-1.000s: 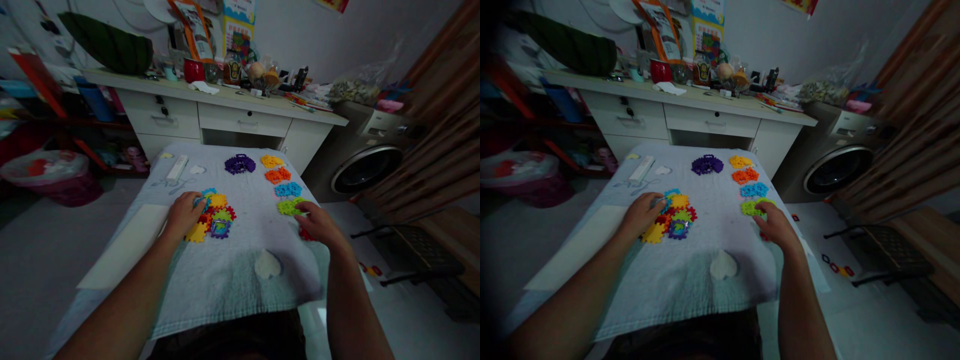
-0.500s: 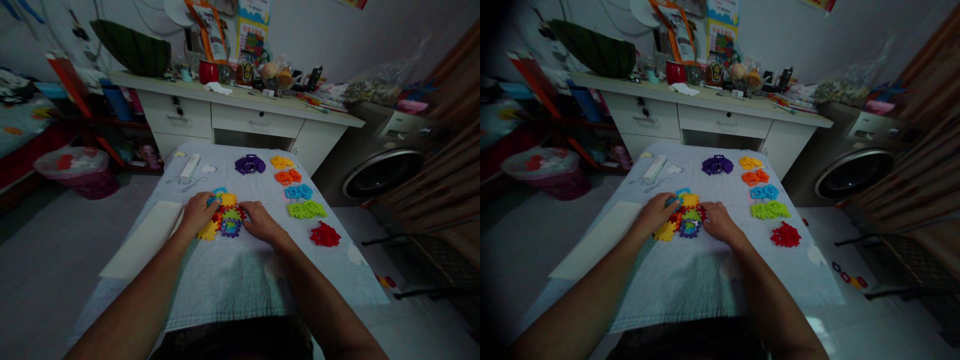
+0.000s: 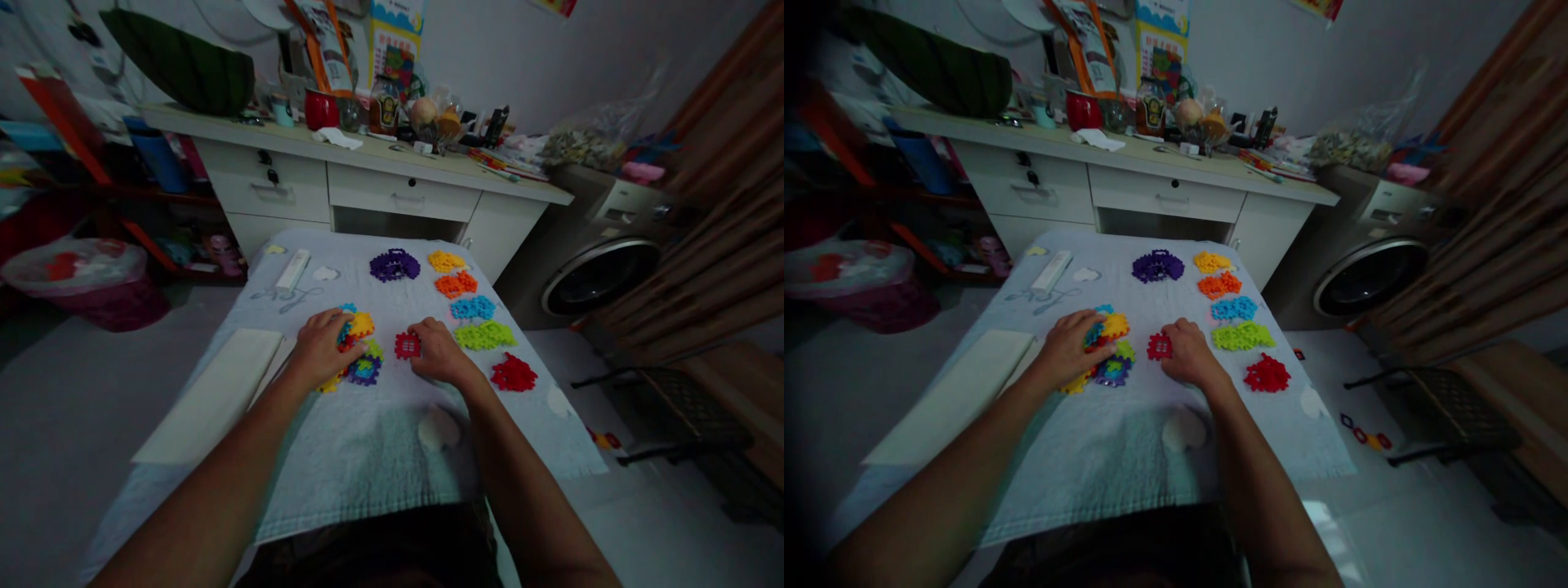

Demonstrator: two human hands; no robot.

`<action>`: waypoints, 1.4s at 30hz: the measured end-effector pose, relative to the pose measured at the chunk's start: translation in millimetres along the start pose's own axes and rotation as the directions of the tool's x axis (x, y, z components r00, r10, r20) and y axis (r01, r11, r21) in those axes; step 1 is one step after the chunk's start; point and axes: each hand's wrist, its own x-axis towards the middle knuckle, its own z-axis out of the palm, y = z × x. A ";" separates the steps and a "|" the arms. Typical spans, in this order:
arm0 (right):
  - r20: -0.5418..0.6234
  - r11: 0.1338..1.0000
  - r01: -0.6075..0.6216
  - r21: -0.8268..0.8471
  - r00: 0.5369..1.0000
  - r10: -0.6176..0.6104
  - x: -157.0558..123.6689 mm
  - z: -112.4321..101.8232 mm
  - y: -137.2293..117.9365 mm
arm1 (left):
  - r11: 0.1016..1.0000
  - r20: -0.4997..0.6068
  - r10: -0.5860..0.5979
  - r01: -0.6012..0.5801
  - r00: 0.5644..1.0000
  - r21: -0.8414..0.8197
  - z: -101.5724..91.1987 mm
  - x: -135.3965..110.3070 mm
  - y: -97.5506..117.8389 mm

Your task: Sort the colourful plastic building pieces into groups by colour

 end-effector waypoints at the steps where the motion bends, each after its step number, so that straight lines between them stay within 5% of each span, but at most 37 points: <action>1: 0.005 1.000 -0.013 -0.003 1.000 0.013 -6.4 -7.1 5.2 | 0.999 0.004 0.013 -0.014 1.000 0.035 -0.6 -0.9 2.5; 11: 0.004 0.938 -0.272 -0.217 0.960 0.279 -93.9 -59.9 73.6 | 0.972 0.124 0.129 -0.151 0.984 0.180 -3.2 -7.1 14.2; 23: 0.058 0.891 -0.370 -0.264 0.916 0.397 -107.0 -53.3 66.5 | 0.993 0.119 0.096 -0.104 0.988 0.062 -1.5 -5.3 11.0; 27: -0.003 0.937 -0.283 -0.205 0.958 0.288 -89.0 -49.7 50.5 | 0.995 0.089 0.096 -0.095 0.991 -0.019 -0.5 -2.9 8.5; 30: 0.032 0.994 -0.066 -0.086 0.997 0.069 -62.3 -43.9 20.7 | 0.993 0.049 0.089 -0.085 0.995 -0.084 -2.5 -0.3 6.0; 35: 0.098 0.974 0.224 0.036 0.969 -0.227 -11.8 -19.5 -39.3 | 0.992 -0.088 -0.006 -0.005 0.996 -0.128 -6.8 3.2 -5.2; 42: 0.032 0.960 0.271 0.072 0.961 -0.274 12.6 13.7 -60.0 | 0.959 -0.115 -0.158 0.125 0.981 -0.254 -5.3 7.5 -17.3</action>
